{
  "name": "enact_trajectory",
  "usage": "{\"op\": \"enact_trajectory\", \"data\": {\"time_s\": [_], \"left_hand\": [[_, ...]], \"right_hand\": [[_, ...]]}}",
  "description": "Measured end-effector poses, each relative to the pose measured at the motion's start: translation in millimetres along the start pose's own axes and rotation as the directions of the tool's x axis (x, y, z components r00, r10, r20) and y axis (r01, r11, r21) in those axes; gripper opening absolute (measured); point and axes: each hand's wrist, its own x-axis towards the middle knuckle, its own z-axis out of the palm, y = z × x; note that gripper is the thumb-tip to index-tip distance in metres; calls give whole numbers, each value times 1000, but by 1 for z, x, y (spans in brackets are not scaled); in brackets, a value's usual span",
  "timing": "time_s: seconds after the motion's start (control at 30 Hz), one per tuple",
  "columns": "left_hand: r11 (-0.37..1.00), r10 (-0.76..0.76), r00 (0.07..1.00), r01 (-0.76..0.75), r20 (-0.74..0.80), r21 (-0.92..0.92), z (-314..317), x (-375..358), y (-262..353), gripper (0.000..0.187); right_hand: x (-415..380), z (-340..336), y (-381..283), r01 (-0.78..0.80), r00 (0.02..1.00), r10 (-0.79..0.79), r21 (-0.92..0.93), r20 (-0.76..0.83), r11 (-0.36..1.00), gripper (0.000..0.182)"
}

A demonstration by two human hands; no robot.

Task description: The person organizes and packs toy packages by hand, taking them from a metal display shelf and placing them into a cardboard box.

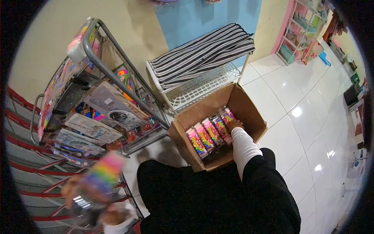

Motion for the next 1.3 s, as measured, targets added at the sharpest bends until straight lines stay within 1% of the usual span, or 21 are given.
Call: {"op": "enact_trajectory", "data": {"time_s": [0.07,0.1,0.17,0.23,0.33,0.37,0.4,0.43,0.57,0.67,0.7,0.77,0.8,0.83,0.87,0.9,0.93,0.97,1.03,1.17,1.3], "left_hand": [[944,-166,974,202,154,-261,35,-17,11,74],[864,-314,941,338,125,-373,68,-19,33,76],[784,-469,835,544,288,-299,95,-31,39,71],[189,-621,565,780,543,-596,122,-33,58,57],[-82,-580,444,803,683,-591,160,-57,54,48],[-87,-579,451,794,679,-602,175,-62,54,47],[-88,-582,460,785,671,-614,191,-65,52,46],[-89,-589,463,777,662,-623,205,-70,50,45],[-320,-618,306,744,724,-587,251,-81,44,35],[-435,-588,231,718,776,-543,258,-65,61,26],[-426,-575,260,714,775,-556,263,-69,61,25],[-410,-543,320,705,776,-578,282,-86,60,25],[-317,-517,373,752,770,-577,284,-91,61,36],[47,-482,480,849,733,-526,287,-102,57,44],[410,-412,571,812,710,-415,288,-118,48,52],[718,-315,634,646,706,-260,288,-133,41,60],[871,-276,583,488,764,-59,284,-142,40,70],[916,-220,575,399,788,-36,280,-151,37,68],[978,-115,536,209,836,0,271,-158,34,64],[958,-154,449,287,880,21,272,-153,35,58],[948,-114,486,315,866,-51,274,-163,27,57]], "right_hand": [[24,18,3,178,979,-158,-161,130,971,52],[35,25,7,270,953,-225,-231,204,935,50],[48,34,19,421,899,-379,-192,217,887,42],[27,1,14,602,792,-490,-334,364,725,40],[-25,-56,-6,608,794,-577,-278,191,744,35],[-42,-74,-13,602,798,-598,-156,78,783,34],[-42,-71,-18,637,770,-633,148,-83,756,36],[-44,-69,-23,683,720,-650,411,-242,604,39],[-175,-131,-19,472,499,-843,879,-199,72,54],[-228,-120,-14,783,372,-864,614,-339,97,80],[-248,-126,-14,941,271,-840,312,-471,129,80],[-243,-108,-12,935,347,-790,249,-506,252,79],[-238,-107,-9,914,400,-773,275,-494,297,78],[-231,-109,-6,891,450,-754,304,-479,338,77],[-223,-110,-4,864,498,-736,333,-459,377,77],[-207,-108,3,842,537,-716,236,-446,485,74],[-192,-112,5,737,672,-671,188,-314,650,70],[-176,-117,7,610,788,-587,111,-186,785,67],[-106,-84,12,494,824,-513,-138,-240,858,59],[-55,-69,11,307,888,-402,-362,-223,880,47],[-33,-44,4,208,915,-341,-473,-215,856,42]]}}
